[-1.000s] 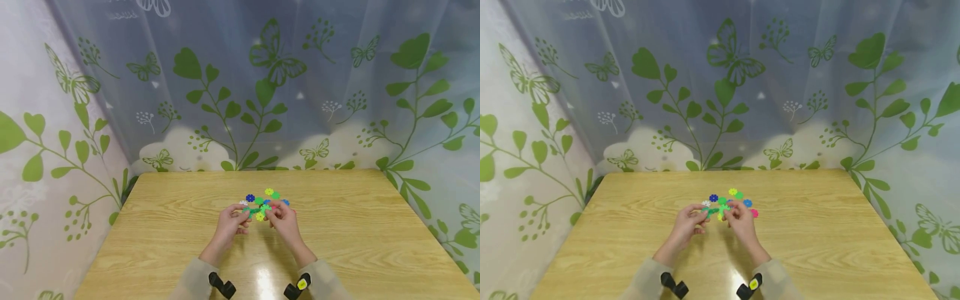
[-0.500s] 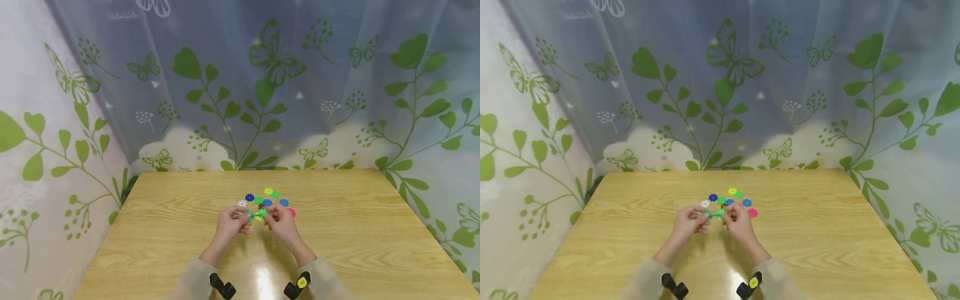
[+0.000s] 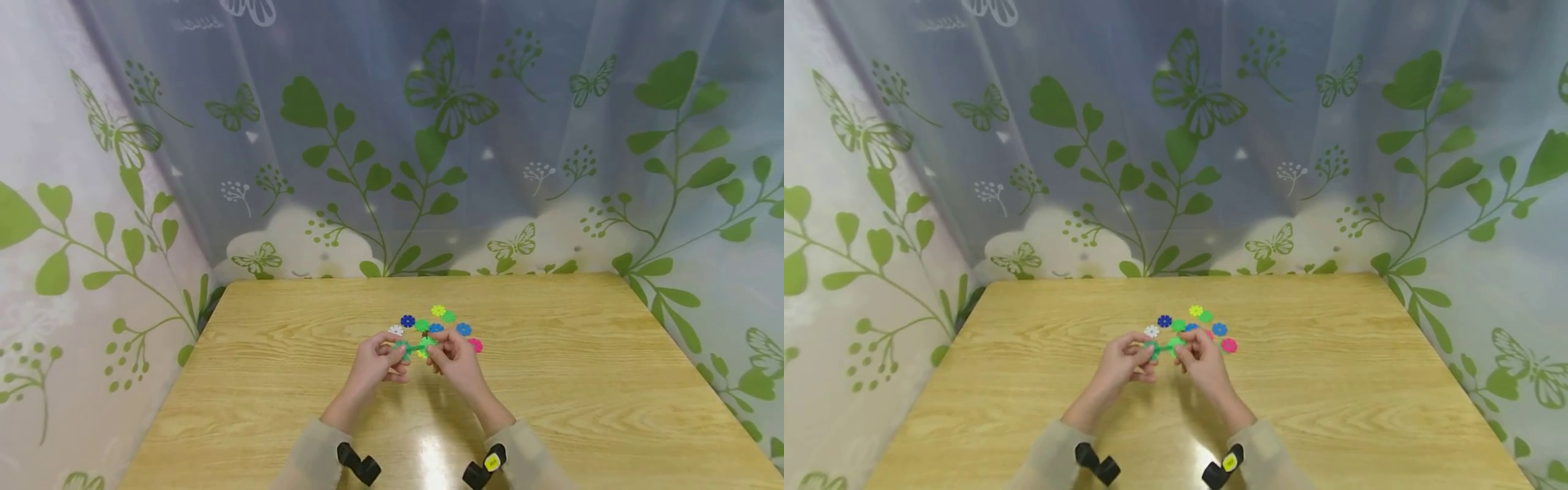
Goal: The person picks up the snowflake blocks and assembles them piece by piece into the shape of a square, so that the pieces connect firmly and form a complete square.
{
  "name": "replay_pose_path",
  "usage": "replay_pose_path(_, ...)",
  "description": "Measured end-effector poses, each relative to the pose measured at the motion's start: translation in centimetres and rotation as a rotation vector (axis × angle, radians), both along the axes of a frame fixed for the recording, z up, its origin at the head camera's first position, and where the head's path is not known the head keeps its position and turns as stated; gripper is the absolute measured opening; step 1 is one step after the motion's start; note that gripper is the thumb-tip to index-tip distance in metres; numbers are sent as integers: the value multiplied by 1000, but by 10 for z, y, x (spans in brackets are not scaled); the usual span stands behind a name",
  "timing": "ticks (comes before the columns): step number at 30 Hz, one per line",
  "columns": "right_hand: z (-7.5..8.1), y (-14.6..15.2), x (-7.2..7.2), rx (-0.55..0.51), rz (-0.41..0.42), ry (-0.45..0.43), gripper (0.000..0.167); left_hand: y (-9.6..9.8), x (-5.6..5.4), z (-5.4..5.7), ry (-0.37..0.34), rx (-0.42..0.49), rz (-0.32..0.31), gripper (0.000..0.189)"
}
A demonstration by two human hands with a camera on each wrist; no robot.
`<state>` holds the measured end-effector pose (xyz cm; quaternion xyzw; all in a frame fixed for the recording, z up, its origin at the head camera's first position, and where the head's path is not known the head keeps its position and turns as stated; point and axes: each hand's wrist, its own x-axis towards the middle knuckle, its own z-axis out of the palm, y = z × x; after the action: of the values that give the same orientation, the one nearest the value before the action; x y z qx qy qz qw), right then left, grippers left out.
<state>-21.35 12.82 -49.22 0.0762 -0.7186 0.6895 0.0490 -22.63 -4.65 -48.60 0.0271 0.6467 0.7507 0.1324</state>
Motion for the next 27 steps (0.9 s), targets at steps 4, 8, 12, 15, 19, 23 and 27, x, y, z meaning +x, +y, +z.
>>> replay_pose_path(4,10,2,3,-9,14,-36,22,-1,0,2,8,-9,-46,30)
replay_pose_path(8,19,0,8,-1,16,-45,22,-2,0,2,7,-15,-63,32)
replay_pose_path(12,22,-1,9,-5,13,-42,21,-2,-1,3,2,-31,-84,38)
replay_pose_path(15,22,-1,9,2,16,-44,22,0,-1,5,0,-41,-101,44)
replay_pose_path(19,23,-3,10,15,25,-46,23,4,0,7,8,-60,-97,47)
replay_pose_path(23,24,-5,12,8,51,-38,22,7,0,7,13,-59,-89,50)
replay_pose_path(27,24,-7,14,8,72,-38,21,9,0,5,6,-42,-96,49)
